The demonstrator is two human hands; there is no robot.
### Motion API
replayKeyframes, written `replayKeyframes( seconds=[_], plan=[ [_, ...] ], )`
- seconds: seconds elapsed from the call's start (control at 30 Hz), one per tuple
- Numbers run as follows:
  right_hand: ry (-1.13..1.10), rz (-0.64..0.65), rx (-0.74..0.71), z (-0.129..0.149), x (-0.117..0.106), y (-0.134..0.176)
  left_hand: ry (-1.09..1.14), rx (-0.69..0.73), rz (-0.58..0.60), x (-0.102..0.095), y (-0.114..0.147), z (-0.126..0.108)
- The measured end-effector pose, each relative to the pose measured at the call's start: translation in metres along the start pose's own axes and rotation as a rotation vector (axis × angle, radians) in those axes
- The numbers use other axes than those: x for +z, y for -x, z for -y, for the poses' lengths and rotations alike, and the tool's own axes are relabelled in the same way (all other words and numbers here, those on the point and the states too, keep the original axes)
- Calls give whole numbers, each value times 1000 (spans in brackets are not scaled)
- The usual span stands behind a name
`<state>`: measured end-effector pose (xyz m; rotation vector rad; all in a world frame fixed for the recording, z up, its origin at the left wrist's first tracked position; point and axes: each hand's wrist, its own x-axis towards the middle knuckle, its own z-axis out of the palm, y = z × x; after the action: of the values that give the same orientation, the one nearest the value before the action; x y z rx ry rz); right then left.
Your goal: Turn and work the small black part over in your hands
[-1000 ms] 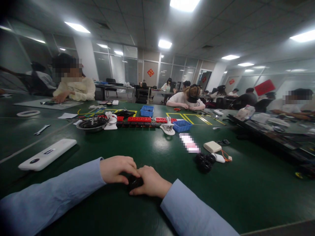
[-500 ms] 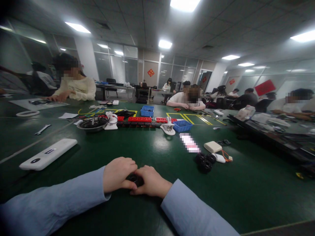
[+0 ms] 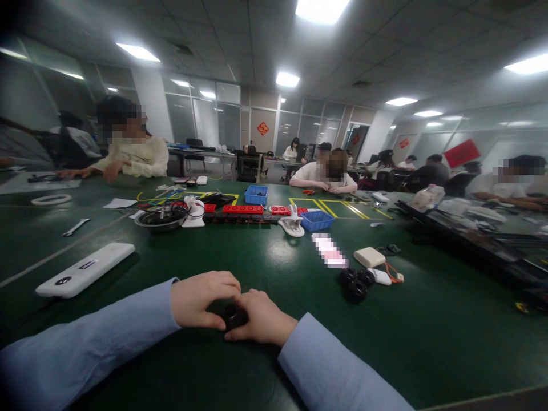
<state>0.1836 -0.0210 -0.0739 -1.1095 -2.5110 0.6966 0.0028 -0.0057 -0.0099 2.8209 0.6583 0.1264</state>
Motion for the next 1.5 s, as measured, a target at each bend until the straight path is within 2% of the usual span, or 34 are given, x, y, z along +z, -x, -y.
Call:
replayKeyframes(
  seconds=[0.13,0.33,0.43,0.73,1.0,1.37,1.5],
  plan=[
    [49,12,5,2,-1,0,48,42,129,-3,1,12],
    [69,6,13,2,0,1,7,16,119,5,-3,19],
    [58,8,1,1,1,1,-64,-21,112,6,-5,14],
    [11,7,-34,1,1,2,-210,-280,94,3,-7,-14],
    [37,3,-18,0,2,0,-323,-425,67,10,-10,-32],
    [80,14,-10,-2,4,-1,-364,-530,-23,22,-12,-44],
    [95,21,2,-2,3,-1,-374,-550,5,21,-11,-43]
  ],
)
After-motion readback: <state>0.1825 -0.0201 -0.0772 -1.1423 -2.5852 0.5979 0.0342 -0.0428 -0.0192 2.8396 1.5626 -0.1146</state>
